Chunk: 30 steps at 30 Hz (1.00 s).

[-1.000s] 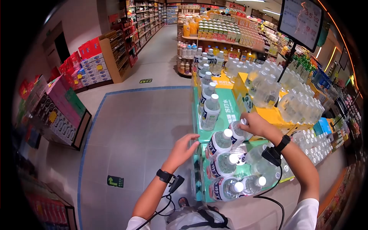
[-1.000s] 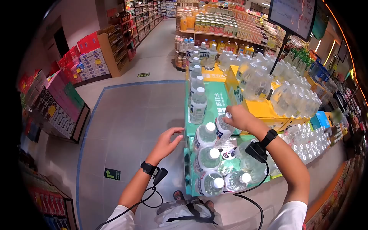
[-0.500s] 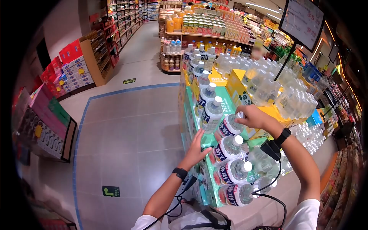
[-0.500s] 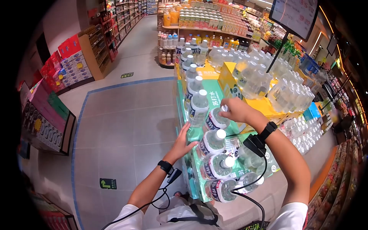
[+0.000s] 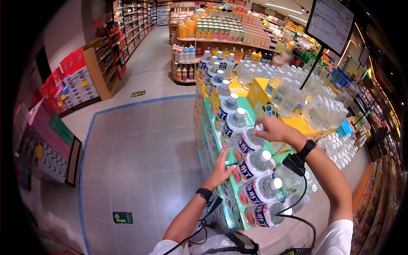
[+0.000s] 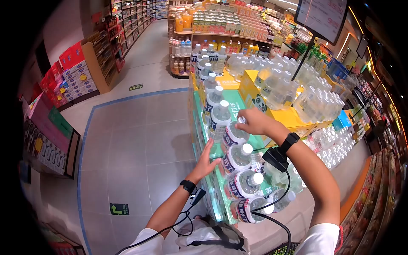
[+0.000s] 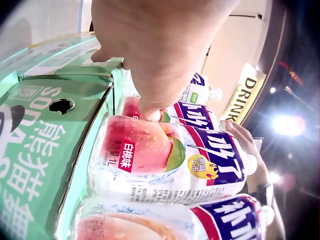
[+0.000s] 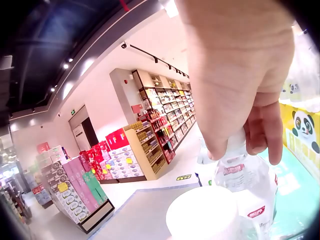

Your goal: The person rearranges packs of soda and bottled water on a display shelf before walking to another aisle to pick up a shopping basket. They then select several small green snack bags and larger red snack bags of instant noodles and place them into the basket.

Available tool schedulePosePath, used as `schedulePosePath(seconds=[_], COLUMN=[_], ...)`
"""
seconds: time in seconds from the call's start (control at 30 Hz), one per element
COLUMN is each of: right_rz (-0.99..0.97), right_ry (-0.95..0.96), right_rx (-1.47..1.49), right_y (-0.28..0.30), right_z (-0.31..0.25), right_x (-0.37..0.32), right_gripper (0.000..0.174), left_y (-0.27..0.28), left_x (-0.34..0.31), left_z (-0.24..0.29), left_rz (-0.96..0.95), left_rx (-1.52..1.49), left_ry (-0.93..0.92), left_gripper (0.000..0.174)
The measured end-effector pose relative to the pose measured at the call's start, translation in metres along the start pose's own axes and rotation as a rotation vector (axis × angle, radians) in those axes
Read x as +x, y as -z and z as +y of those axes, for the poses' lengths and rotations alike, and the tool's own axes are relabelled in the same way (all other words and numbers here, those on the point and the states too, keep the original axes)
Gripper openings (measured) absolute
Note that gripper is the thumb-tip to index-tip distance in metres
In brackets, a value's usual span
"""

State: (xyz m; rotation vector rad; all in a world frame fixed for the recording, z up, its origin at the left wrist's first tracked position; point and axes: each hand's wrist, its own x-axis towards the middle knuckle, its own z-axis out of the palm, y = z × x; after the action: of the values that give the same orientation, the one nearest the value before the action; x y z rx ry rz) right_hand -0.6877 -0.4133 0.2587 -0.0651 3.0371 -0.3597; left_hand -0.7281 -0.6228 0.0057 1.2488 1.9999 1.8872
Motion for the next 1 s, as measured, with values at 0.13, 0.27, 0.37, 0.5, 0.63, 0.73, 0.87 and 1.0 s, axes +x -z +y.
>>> schedulePosePath(seconds=[0.13, 0.27, 0.37, 0.5, 0.63, 0.73, 0.87, 1.0], right_rz=[0.061, 0.172, 0.187, 0.204, 0.197, 0.171, 0.155, 0.161], right_ry=[-0.02, -0.003, -0.009, -0.016, -0.024, -0.041, 0.09, 0.106], right_rx=[0.001, 0.026, 0.025, 0.058, 0.062, 0.099, 0.063, 0.075], right_y=[-0.009, -0.021, -0.022, -0.027, -0.025, -0.023, -0.023, -0.026], right_z=[-0.001, 0.001, -0.001, 0.0, -0.002, -0.009, -0.009, -0.019], right_x=[-0.002, -0.001, -0.002, 0.001, 0.0, -0.002, 0.006, 0.01], right_gripper=[0.041, 0.042, 0.041, 0.04, 0.04, 0.04, 0.041, 0.039], left_y=[-0.002, -0.002, 0.002, 0.007, 0.007, 0.009, 0.008, 0.008], left_x=[0.0, 0.006, 0.012, 0.019, 0.019, 0.02, 0.021, 0.021], left_z=[-0.006, -0.013, -0.021, -0.023, -0.026, -0.02, -0.018, -0.012], left_rz=[-0.016, -0.033, -0.082, -0.158, -0.171, -0.183, -0.172, -0.149], left_rx=[0.005, 0.064, 0.091, 0.013, -0.015, 0.024, 0.061, 0.04], left_ry=[-0.002, -0.012, 0.02, 0.049, 0.041, 0.066, 0.094, 0.063], left_gripper=[0.084, 0.09, 0.1, 0.106, 0.109, 0.11, 0.11, 0.111])
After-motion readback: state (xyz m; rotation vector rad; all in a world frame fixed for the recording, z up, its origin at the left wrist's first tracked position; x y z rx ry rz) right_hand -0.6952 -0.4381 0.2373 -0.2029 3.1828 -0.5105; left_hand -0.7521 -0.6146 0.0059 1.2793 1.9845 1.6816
